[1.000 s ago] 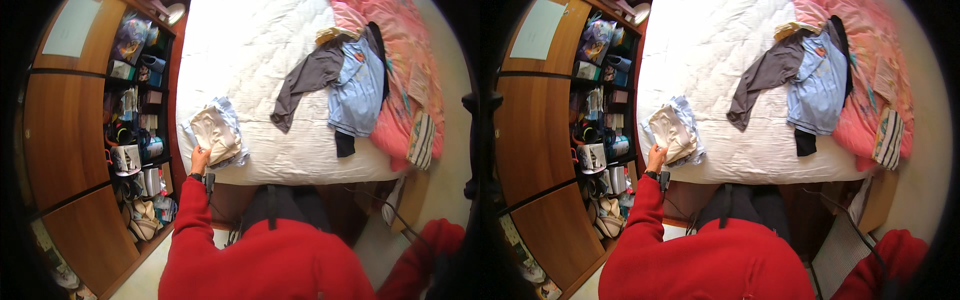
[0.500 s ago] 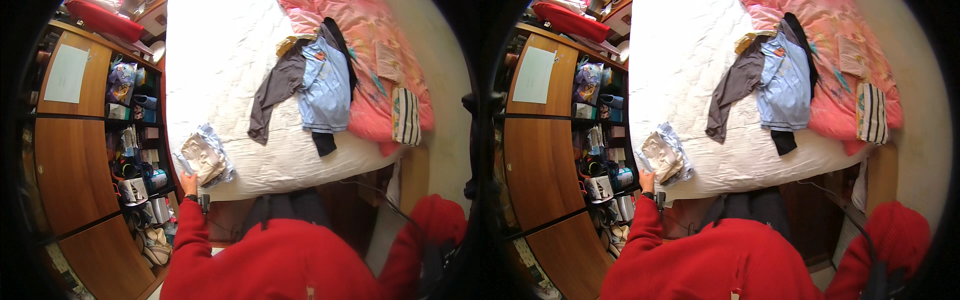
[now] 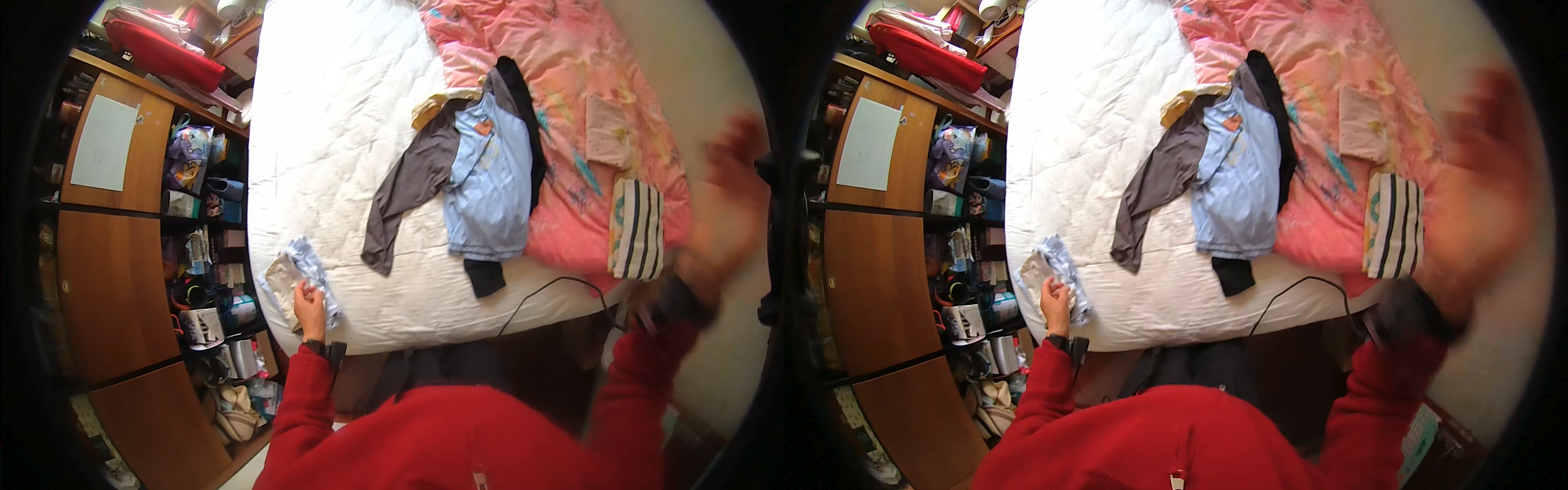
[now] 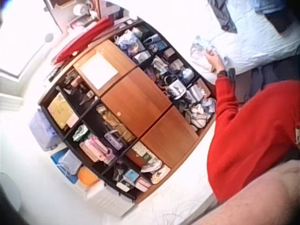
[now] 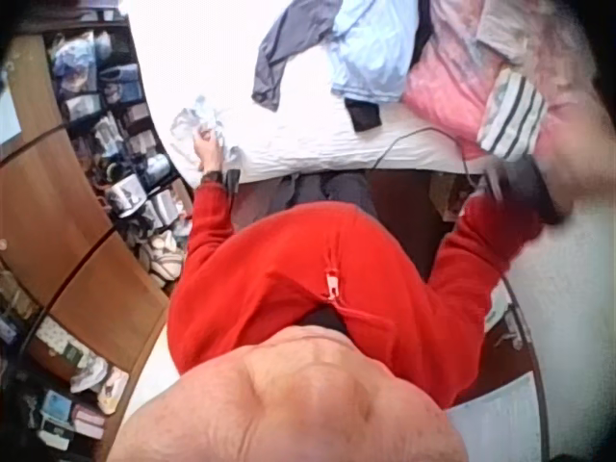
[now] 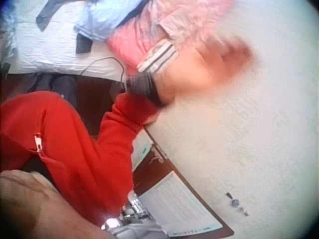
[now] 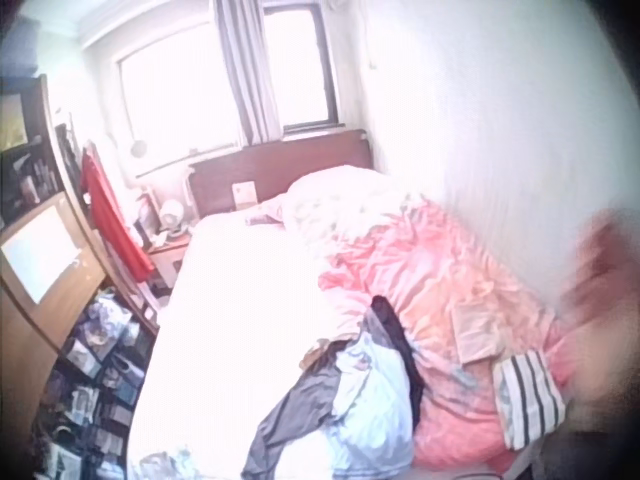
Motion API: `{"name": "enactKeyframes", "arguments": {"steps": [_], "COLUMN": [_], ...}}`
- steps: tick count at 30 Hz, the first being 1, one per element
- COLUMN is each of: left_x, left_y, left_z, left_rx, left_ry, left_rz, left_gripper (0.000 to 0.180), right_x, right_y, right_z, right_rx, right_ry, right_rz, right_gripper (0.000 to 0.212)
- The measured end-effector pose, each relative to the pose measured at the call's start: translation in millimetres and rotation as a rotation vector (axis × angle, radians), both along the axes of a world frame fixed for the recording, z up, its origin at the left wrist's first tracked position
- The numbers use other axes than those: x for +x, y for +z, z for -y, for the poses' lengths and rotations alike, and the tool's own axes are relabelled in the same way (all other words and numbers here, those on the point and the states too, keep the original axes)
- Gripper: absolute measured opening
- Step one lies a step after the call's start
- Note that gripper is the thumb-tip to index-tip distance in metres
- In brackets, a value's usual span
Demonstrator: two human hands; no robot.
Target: The person folds several pieces of clothing on a bed, including a striped shirt, a dark long-sleeve shirt, a light blue shirt, and a pair of underwear. The person then picks up a black garment and walks out of the room.
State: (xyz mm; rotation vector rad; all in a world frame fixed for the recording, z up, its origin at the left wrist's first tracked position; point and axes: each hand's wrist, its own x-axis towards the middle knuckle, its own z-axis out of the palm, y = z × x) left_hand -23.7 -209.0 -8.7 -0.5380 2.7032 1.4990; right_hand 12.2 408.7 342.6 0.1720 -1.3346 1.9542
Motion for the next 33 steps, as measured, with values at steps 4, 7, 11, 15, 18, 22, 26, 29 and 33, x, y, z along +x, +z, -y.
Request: {"name": "enactKeyframes", "arguments": {"steps": [4,7,11,15,18,22,26,29,33], "left_x": [30.7,56.7,87.4,103.3,101.2,68.2,12.3,-35.0,-83.9], "left_y": [5.1,5.3,6.2,8.0,10.2,11.8,20.5,28.3,29.9], "left_z": [-60.9,-93.9,-109.0,-108.2,-112.8,-138.2,-187.0,-234.9,-293.2], "left_rx": [0.152,0.204,0.244,0.226,0.229,0.197,0.261,0.179,0.171], "left_ry": [-0.167,-0.228,-0.223,-0.182,-0.178,-0.278,-0.392,-0.505,-0.616], "left_rz": [0.132,0.236,0.369,0.442,0.439,0.382,0.265,0.059,-0.141], "left_gripper": [0.034,0.028,0.027,0.023,0.022,0.021,0.02,0.026,0.047], "right_x": [-103.0,-146.4,-173.3,-173.1,-167.7,-143.7,-84.8,-21.7,54.6], "right_y": [-166.7,-275.8,-361.7,-389.1,-379.3,-339.2,-289.2,-263.7,-266.7], "right_z": [-6.4,-7.1,-13.6,-7.8,-2.3,12.7,49.9,83.4,124.3], "right_rx": [0.243,0.575,1.024,1.044,1.012,0.889,0.578,0.622,0.742], "right_ry": [0.116,0.094,-0.082,-0.31,-0.408,-0.287,0.013,0.188,0.334], "right_rz": [0.767,0.928,1.38,1.355,1.184,0.966,0.887,0.785,0.84], "right_gripper": [0.02,0.036,0.048,0.043,0.035,0.034,0.04,0.034,0.026]}}
